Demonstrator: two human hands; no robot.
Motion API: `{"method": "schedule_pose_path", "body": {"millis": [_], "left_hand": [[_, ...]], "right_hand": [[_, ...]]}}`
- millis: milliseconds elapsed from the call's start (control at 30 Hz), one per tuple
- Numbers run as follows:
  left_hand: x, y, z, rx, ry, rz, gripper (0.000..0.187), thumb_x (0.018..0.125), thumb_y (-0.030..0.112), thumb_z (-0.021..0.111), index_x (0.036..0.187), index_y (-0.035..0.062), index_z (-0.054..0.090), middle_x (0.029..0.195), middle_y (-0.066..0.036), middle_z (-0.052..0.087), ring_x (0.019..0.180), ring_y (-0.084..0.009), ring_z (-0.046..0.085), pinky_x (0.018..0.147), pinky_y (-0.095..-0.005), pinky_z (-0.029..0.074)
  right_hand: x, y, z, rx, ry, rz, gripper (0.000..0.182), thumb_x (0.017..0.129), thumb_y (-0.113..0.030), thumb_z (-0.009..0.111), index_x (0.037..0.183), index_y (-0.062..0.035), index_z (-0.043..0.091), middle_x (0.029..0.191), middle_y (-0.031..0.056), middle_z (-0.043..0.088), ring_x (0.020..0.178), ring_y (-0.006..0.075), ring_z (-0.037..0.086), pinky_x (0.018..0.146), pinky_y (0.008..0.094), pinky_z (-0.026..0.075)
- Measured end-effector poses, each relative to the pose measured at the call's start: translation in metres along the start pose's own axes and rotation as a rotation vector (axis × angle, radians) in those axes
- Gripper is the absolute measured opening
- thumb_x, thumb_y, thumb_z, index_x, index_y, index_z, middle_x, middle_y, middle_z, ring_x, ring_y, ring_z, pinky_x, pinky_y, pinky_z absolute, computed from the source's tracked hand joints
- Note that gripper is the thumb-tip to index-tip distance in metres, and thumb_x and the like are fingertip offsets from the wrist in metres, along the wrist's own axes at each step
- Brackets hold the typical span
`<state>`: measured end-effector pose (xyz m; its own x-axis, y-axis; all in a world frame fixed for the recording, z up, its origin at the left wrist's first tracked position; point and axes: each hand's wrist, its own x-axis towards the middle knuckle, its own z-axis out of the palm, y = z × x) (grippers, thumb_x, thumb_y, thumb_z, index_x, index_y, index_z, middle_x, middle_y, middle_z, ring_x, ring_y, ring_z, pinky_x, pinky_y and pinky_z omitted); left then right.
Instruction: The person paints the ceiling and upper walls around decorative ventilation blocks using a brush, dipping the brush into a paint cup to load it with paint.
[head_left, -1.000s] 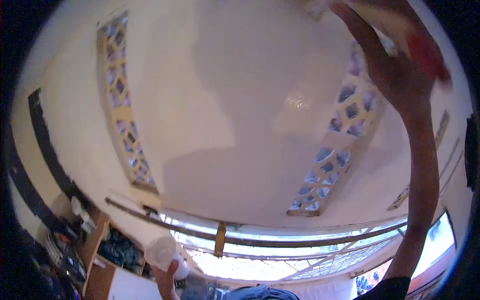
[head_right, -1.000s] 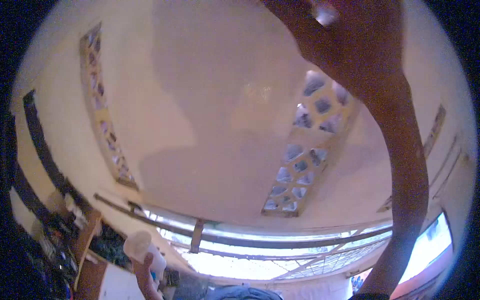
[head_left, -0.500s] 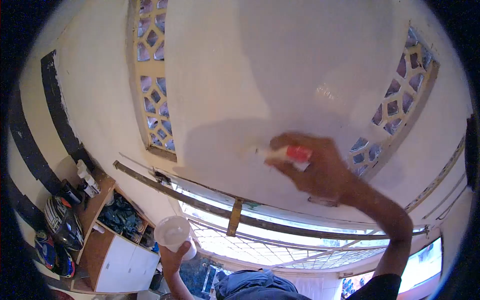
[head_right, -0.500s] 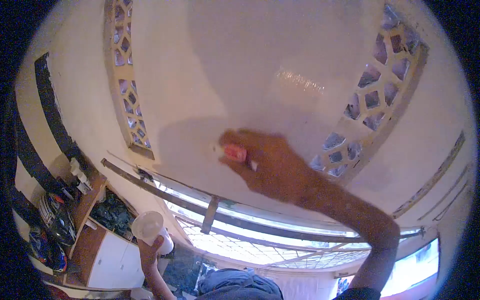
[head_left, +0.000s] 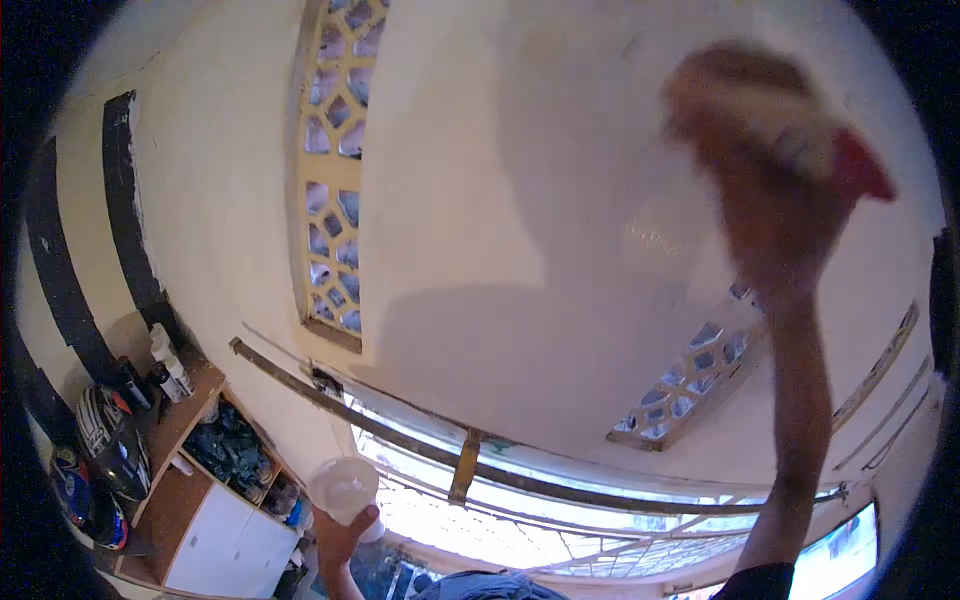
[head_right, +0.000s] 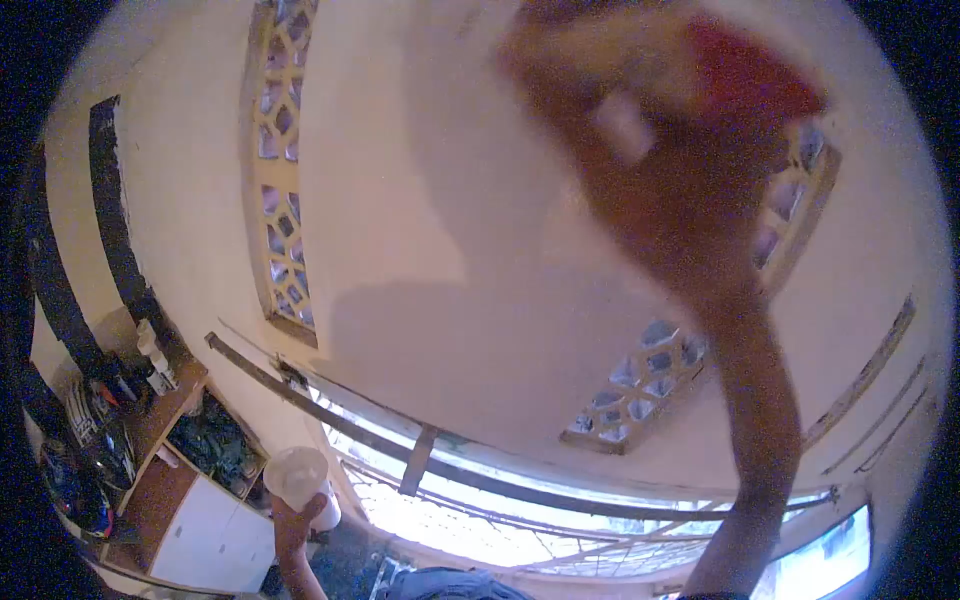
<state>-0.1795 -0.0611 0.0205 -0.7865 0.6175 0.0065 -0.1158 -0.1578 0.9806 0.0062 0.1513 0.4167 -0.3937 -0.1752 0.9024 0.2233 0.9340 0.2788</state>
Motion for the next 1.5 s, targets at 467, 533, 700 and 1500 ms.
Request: {"method": "schedule_pose_path", "body": {"millis": [467,533,700,1500], "left_hand": [[0.013,-0.029,-0.008,-0.053,-0.054,0.133,0.082,0.057,0.023,0.082,0.122,0.0052,0.036,0.107,-0.011,0.052,0.098,-0.0241,0.054,0.084,-0.0383,0.046],[0.015,-0.021,-0.006,-0.04,-0.058,0.129,0.082,0.057,0.024,0.082,0.122,0.0051,0.036,0.107,-0.01,0.052,0.098,-0.024,0.054,0.084,-0.0383,0.046],[0.009,-0.007,-0.004,-0.153,-0.099,0.017,0.082,0.056,0.025,0.082,0.121,0.0048,0.036,0.107,-0.01,0.053,0.097,-0.0239,0.054,0.085,-0.0384,0.046],[-0.028,-0.002,0.01,-0.213,-0.104,0.126,0.069,0.061,0.019,0.08,0.119,0.0067,0.043,0.098,-0.011,0.06,0.086,-0.0229,0.061,0.077,-0.035,0.051]], "right_hand": [[0.026,-0.033,0.06,0.301,-0.796,-0.001,0.016,0.078,-0.015,0.064,0.078,-0.0044,0.052,0.063,0.0094,0.056,0.056,0.0173,0.055,0.055,0.0302,0.045],[0.057,-0.028,0.044,0.108,-0.607,-0.124,0.017,0.077,-0.015,0.067,0.08,-0.0031,0.055,0.063,0.0073,0.058,0.054,0.0163,0.058,0.055,0.0289,0.048],[0.113,-0.052,0.004,-0.176,-0.623,-0.114,0.009,0.08,-0.008,0.06,0.083,-0.0012,0.055,0.073,0.0091,0.06,0.065,0.0166,0.06,0.058,0.0292,0.049],[-0.246,-0.087,-0.02,0.566,-0.207,0.39,0.026,0.064,-0.013,0.079,0.084,-0.0056,0.064,0.078,0.008,0.066,0.061,0.0148,0.061,0.043,0.0238,0.046]]}}
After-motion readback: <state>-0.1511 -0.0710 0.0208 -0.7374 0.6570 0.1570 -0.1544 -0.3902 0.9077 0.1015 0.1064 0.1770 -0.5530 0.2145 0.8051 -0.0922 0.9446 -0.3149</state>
